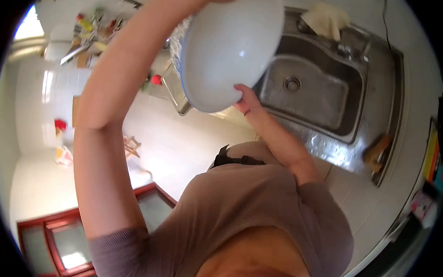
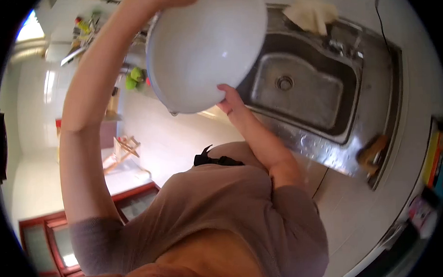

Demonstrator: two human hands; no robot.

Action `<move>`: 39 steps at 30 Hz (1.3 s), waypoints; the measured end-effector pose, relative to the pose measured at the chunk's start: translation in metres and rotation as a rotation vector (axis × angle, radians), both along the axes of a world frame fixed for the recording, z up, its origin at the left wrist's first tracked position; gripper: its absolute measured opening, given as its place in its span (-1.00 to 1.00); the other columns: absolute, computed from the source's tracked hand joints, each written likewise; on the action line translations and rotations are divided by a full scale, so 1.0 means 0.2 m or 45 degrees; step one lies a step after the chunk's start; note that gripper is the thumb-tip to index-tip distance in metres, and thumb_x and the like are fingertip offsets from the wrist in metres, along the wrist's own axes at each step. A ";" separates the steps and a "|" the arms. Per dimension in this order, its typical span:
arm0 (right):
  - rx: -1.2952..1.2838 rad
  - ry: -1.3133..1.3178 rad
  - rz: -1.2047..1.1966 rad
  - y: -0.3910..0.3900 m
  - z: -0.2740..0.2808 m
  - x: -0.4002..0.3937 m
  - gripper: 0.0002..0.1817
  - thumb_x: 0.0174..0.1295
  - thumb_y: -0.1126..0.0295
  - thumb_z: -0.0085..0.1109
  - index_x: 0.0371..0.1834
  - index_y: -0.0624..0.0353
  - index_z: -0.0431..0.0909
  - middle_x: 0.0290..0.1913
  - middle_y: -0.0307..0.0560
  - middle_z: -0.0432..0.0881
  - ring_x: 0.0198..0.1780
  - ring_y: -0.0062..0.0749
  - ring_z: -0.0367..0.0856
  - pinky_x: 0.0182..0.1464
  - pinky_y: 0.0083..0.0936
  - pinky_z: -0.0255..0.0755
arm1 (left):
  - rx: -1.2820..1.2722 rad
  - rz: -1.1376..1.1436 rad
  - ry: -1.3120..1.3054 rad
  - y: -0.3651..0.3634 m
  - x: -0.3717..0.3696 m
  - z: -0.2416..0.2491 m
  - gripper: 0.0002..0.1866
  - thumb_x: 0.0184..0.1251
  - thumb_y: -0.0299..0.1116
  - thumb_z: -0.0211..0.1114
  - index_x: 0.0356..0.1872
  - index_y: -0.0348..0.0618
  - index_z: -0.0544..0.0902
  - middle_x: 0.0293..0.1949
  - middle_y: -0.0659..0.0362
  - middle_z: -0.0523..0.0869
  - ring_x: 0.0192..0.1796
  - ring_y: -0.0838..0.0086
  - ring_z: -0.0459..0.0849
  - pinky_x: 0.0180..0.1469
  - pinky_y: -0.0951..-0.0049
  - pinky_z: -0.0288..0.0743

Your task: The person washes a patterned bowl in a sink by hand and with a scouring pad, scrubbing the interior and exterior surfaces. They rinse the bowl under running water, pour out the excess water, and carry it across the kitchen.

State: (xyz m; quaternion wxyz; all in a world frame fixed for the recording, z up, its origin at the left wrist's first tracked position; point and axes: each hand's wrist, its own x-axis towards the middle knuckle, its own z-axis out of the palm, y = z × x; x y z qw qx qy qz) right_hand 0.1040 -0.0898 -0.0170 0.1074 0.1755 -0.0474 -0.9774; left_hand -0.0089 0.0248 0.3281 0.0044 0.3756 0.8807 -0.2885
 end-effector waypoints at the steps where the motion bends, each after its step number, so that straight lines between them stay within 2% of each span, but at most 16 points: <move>1: 0.094 0.002 -0.077 0.00 0.03 0.01 -0.45 0.10 0.52 0.00 0.20 0.41 0.14 0.17 0.11 0.34 0.21 -0.05 0.33 0.30 -0.24 0.25 | 0.030 0.050 0.031 -0.06 0.01 0.02 -0.76 -0.13 -0.42 0.16 -0.42 -0.31 0.68 -0.33 -0.18 0.65 -0.22 0.07 0.67 -0.14 0.21 0.53; 3: 0.123 -0.024 0.001 0.06 0.01 -0.02 -0.46 0.10 0.52 0.00 0.19 0.40 0.17 0.15 0.10 0.37 0.20 -0.06 0.34 0.28 -0.23 0.26 | 0.251 0.000 0.065 -0.16 0.12 0.05 -0.80 -0.13 -0.41 0.17 -0.48 -0.26 0.70 -0.37 -0.15 0.66 -0.28 0.10 0.68 -0.19 0.21 0.54; 6: 0.292 -0.110 0.053 0.12 -0.02 0.05 -0.48 0.09 0.52 -0.01 0.18 0.36 0.21 0.15 0.08 0.39 0.19 -0.06 0.36 0.26 -0.19 0.27 | 0.275 0.054 -0.042 -0.26 -0.14 -0.07 -0.78 -0.10 -0.43 0.16 -0.41 -0.22 0.71 -0.29 -0.12 0.68 -0.20 0.09 0.67 -0.12 0.25 0.53; 8: 0.412 -0.112 0.032 0.16 -0.05 0.02 -0.47 0.08 0.53 -0.01 0.19 0.34 0.22 0.16 0.07 0.39 0.18 -0.06 0.38 0.26 -0.16 0.27 | 0.526 0.036 -0.152 -0.38 -0.07 -0.07 -0.75 -0.15 -0.39 0.17 -0.41 -0.26 0.68 -0.39 -0.04 0.69 -0.33 0.20 0.69 -0.36 0.26 0.53; 10: 0.330 -0.180 0.085 0.15 -0.15 0.05 -0.48 0.07 0.53 0.00 0.18 0.29 0.26 0.16 0.04 0.41 0.18 -0.05 0.38 0.26 -0.11 0.26 | 0.484 0.172 -0.219 -0.39 0.06 -0.05 -0.72 -0.12 -0.38 0.16 -0.34 -0.20 0.71 -0.24 -0.07 0.69 -0.15 0.15 0.68 -0.19 0.21 0.54; 12: 0.344 -0.192 0.140 0.15 -0.27 0.08 -0.48 0.07 0.53 -0.01 0.18 0.28 0.26 0.15 0.04 0.41 0.18 -0.05 0.38 0.27 -0.08 0.25 | 0.509 0.204 -0.324 -0.41 0.03 -0.10 -0.72 -0.15 -0.37 0.19 -0.36 -0.24 0.70 -0.27 -0.05 0.69 -0.18 0.14 0.68 -0.22 0.20 0.54; 15: 0.405 -0.167 0.068 0.12 -0.15 0.11 -0.43 0.04 0.54 -0.03 0.23 0.24 0.25 0.16 0.04 0.41 0.20 -0.03 0.36 0.29 -0.03 0.21 | 0.641 0.042 -0.320 -0.53 0.11 -0.12 -0.71 -0.22 -0.37 0.22 -0.39 -0.26 0.71 -0.32 -0.05 0.70 -0.23 0.11 0.69 -0.24 0.15 0.55; 17: 0.421 -0.112 0.079 0.08 -0.22 0.15 -0.41 0.04 0.53 -0.05 0.25 0.24 0.21 0.18 0.06 0.39 0.23 -0.01 0.33 0.30 -0.02 0.18 | 0.676 0.053 -0.335 -0.57 0.15 -0.15 -0.72 -0.21 -0.36 0.22 -0.40 -0.25 0.71 -0.35 -0.08 0.70 -0.24 0.08 0.70 -0.27 0.12 0.55; 19: 0.511 -0.243 0.103 0.07 -0.21 0.15 -0.46 0.09 0.52 -0.08 0.22 0.29 0.23 0.16 0.08 0.41 0.20 -0.04 0.36 0.28 -0.07 0.23 | 0.687 0.058 -0.375 -0.65 0.11 -0.20 -0.74 -0.22 -0.38 0.25 -0.42 -0.25 0.71 -0.39 -0.09 0.70 -0.26 0.10 0.70 -0.31 0.15 0.56; 22: 0.592 -0.234 0.092 0.05 -0.23 0.15 -0.47 0.09 0.51 -0.08 0.22 0.29 0.24 0.16 0.08 0.40 0.20 -0.03 0.36 0.28 -0.07 0.22 | 0.786 0.172 -0.435 -0.88 0.11 -0.16 -0.77 -0.24 -0.42 0.27 -0.44 -0.23 0.71 -0.40 -0.07 0.70 -0.28 0.16 0.71 -0.32 0.20 0.57; 25: 0.668 -0.341 0.070 -0.12 -0.10 0.15 -0.47 0.09 0.50 -0.08 0.22 0.29 0.23 0.16 0.09 0.40 0.20 -0.03 0.35 0.28 -0.07 0.22 | 0.960 0.102 -0.440 -1.14 0.15 -0.17 -0.77 -0.25 -0.44 0.29 -0.44 -0.23 0.71 -0.39 -0.06 0.71 -0.29 0.19 0.72 -0.33 0.23 0.57; 27: 0.713 -0.279 0.060 -0.26 -0.09 0.12 -0.47 0.10 0.48 -0.08 0.22 0.29 0.23 0.17 0.09 0.39 0.21 -0.01 0.34 0.29 -0.05 0.21 | 0.981 0.098 -0.379 -1.28 0.17 -0.15 -0.78 -0.23 -0.42 0.30 -0.45 -0.23 0.71 -0.40 -0.04 0.71 -0.31 0.18 0.72 -0.34 0.26 0.57; 31: 0.710 -0.249 0.109 -0.52 -0.01 0.06 -0.47 0.10 0.49 -0.09 0.22 0.30 0.23 0.17 0.11 0.39 0.22 -0.01 0.34 0.28 -0.02 0.20 | 0.760 0.068 -0.239 -1.61 0.20 -0.02 -0.81 -0.21 -0.43 0.29 -0.47 -0.21 0.71 -0.42 0.00 0.71 -0.30 0.19 0.71 -0.31 0.30 0.56; 34: 0.787 -0.192 0.133 -0.66 0.03 -0.01 -0.47 0.10 0.49 -0.10 0.22 0.32 0.22 0.17 0.11 0.39 0.21 -0.01 0.35 0.27 -0.03 0.22 | 0.989 0.111 -0.371 -1.92 0.14 0.05 -0.83 -0.21 -0.45 0.28 -0.48 -0.20 0.70 -0.42 -0.02 0.71 -0.26 0.19 0.70 -0.28 0.28 0.55; 37: 0.873 -0.069 0.201 -0.78 0.10 -0.12 -0.47 0.12 0.48 -0.10 0.22 0.34 0.21 0.16 0.13 0.39 0.20 -0.01 0.36 0.25 -0.05 0.27 | 1.107 0.240 -0.304 -2.24 0.09 0.11 -0.83 -0.18 -0.46 0.25 -0.47 -0.21 0.69 -0.40 -0.04 0.70 -0.26 0.18 0.70 -0.28 0.28 0.55; 39: 0.964 -0.096 0.286 -0.91 0.22 -0.19 -0.47 0.13 0.47 -0.11 0.23 0.36 0.19 0.16 0.15 0.38 0.18 0.00 0.38 0.22 -0.07 0.31 | 1.178 0.431 -0.345 -2.46 0.10 0.17 -0.79 -0.13 -0.51 0.21 -0.41 -0.36 0.66 -0.36 -0.12 0.68 -0.24 0.10 0.69 -0.21 0.23 0.55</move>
